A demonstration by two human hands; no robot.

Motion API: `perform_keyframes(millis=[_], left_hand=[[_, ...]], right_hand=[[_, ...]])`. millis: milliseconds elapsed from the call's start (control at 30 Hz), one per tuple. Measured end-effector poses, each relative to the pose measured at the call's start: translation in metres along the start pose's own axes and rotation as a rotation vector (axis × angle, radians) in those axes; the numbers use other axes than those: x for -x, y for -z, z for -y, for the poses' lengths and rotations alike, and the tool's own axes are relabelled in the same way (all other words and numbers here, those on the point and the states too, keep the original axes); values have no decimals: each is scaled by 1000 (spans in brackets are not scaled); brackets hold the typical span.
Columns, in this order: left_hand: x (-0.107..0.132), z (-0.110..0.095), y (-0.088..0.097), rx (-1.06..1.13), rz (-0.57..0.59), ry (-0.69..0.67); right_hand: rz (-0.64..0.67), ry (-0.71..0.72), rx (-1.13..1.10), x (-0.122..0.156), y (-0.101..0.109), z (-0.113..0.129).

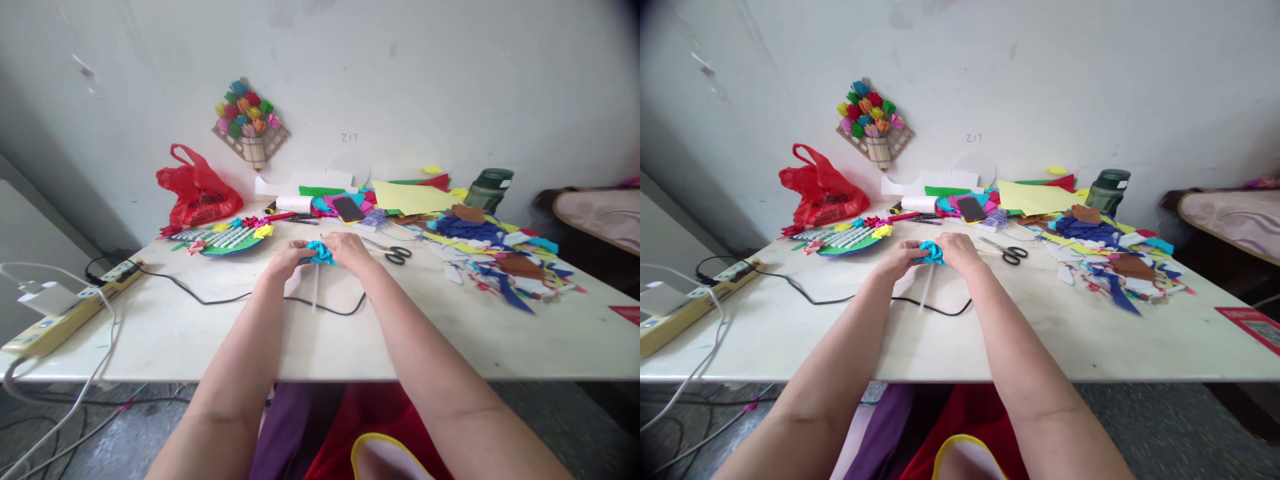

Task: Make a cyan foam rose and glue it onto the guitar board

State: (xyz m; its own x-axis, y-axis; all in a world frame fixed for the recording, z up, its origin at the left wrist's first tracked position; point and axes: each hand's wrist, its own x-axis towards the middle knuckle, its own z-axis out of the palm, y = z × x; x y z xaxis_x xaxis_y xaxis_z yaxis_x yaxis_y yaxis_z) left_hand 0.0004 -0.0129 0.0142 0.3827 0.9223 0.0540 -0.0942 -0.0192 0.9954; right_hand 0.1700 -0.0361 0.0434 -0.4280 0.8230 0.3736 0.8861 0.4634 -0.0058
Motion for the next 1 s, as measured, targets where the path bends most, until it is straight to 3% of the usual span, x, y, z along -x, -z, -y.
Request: perform_keyframes(millis=[200,467,1000], left_hand=[[-1,-1,-1,-14,-140,-10],[2,-5,-2,-86,-45,-192],[1,-5,-5,-258,-151,-318]], right_hand=[[-2,-6,8,0,0,2],[-54,9,11,3,1,0],[-118,-56,-44,3,3,2]])
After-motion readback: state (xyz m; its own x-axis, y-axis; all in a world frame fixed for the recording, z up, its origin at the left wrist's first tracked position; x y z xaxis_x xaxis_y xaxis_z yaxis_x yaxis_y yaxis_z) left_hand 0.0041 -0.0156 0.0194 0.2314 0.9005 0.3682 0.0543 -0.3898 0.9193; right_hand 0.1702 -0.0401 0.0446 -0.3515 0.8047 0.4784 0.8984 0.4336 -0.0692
